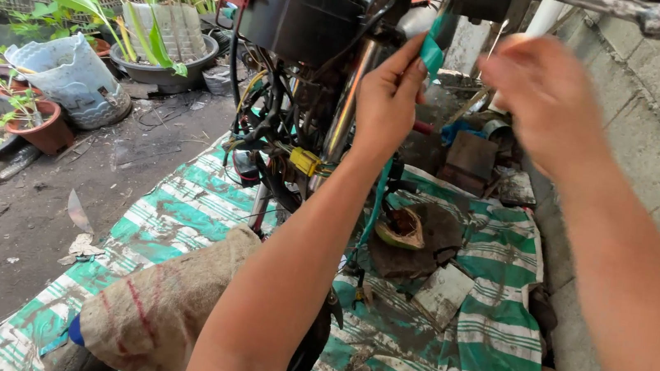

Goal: Wrapping electrical tape around a bundle of wires on a motorcycle's front end to secure the wiring harness.

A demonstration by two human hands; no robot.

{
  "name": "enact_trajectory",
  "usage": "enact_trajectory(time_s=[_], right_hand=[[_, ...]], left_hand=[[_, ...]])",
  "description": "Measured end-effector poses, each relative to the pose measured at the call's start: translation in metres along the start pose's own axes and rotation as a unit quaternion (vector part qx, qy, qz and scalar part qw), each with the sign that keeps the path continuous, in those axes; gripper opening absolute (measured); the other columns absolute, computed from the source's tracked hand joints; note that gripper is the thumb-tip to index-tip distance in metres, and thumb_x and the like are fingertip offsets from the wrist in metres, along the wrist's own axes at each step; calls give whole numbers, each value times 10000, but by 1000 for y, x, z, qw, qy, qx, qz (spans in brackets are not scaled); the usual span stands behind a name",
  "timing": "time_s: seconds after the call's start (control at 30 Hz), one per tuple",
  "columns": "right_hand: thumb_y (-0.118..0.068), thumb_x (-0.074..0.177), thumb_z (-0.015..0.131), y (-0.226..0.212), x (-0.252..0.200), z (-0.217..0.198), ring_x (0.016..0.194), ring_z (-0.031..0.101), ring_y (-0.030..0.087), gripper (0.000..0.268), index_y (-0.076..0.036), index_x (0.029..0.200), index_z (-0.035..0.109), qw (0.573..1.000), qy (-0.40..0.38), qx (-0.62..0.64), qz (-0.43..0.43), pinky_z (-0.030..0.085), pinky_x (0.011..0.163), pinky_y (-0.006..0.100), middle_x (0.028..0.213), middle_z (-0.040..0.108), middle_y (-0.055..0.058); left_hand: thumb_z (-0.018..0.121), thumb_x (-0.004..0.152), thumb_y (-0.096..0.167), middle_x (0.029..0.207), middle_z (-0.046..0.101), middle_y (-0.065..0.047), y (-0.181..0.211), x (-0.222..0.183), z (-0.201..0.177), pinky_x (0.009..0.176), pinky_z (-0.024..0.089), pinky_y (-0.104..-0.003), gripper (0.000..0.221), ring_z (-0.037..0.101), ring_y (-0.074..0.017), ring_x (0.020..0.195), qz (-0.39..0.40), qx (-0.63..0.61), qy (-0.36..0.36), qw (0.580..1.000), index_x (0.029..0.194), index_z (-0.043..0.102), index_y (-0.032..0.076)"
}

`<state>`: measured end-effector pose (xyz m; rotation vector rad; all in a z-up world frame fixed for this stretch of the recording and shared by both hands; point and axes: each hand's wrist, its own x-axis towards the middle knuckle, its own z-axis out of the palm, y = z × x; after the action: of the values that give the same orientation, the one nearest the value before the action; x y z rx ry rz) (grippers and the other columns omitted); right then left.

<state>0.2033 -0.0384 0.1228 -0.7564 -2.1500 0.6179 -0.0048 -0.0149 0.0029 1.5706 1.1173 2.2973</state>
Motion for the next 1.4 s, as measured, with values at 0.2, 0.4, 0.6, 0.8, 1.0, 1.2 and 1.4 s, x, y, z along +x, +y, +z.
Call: enact_trajectory(time_s=[0.2,0.4,0.6,0.8,1.0,1.2,1.4], right_hand=[[-353,1182,676,32,60,47,655,314,178,185,-177,1192,731,989,-73,126,-13,366,645,487,786,449,0],[-246,1101,751,31,56,48,807,652,190,296,-84,1347,722,984,-58,160,44,672,815,412,1010,706,69],[-342,1080,752,24,52,49,1191,707,239,200,-192,1207,717,990,-40,132,25,718,890,443,1304,714,6],[-265,1160,697,19,56,48,929,595,240,146,-157,1066,664,976,-69,181,98,668,803,431,1097,634,33],[-221,1116,774,29,62,55,776,678,201,130,-123,1048,723,954,-56,256,145,629,689,393,880,717,52],[-235,1064,758,16,49,48,889,764,287,181,-63,1119,753,949,-42,279,140,748,770,403,1204,799,148],[-225,1076,802,43,52,55,802,678,218,188,-64,1003,742,942,-29,311,123,697,711,352,937,698,78]], left_hand=[[597,1186,303,831,682,8,14,1,-8,689,500,-401,431,593,-125,775,11,59,-3,998,1611,616,232],[561,1198,231,820,606,-3,11,4,-13,647,438,-424,450,490,-153,732,-19,34,-28,999,1647,573,202],[597,1180,201,868,643,-13,5,8,-12,693,481,-413,461,515,-158,792,-34,-19,-31,999,1639,582,159],[542,1186,238,967,644,-20,7,12,-14,725,457,-431,480,480,-164,798,-61,-26,-44,997,1652,558,126],[577,1167,156,1006,703,-40,-10,21,-13,751,513,-349,442,576,-151,886,-67,-114,-41,990,1595,627,58],[583,1150,113,911,605,-75,-8,26,-14,673,427,-312,464,500,-160,791,-95,-166,-52,980,1599,605,-2],[602,1133,96,875,594,-52,-3,28,-16,629,395,-302,411,462,-149,725,-106,-158,-53,980,1527,673,2]])
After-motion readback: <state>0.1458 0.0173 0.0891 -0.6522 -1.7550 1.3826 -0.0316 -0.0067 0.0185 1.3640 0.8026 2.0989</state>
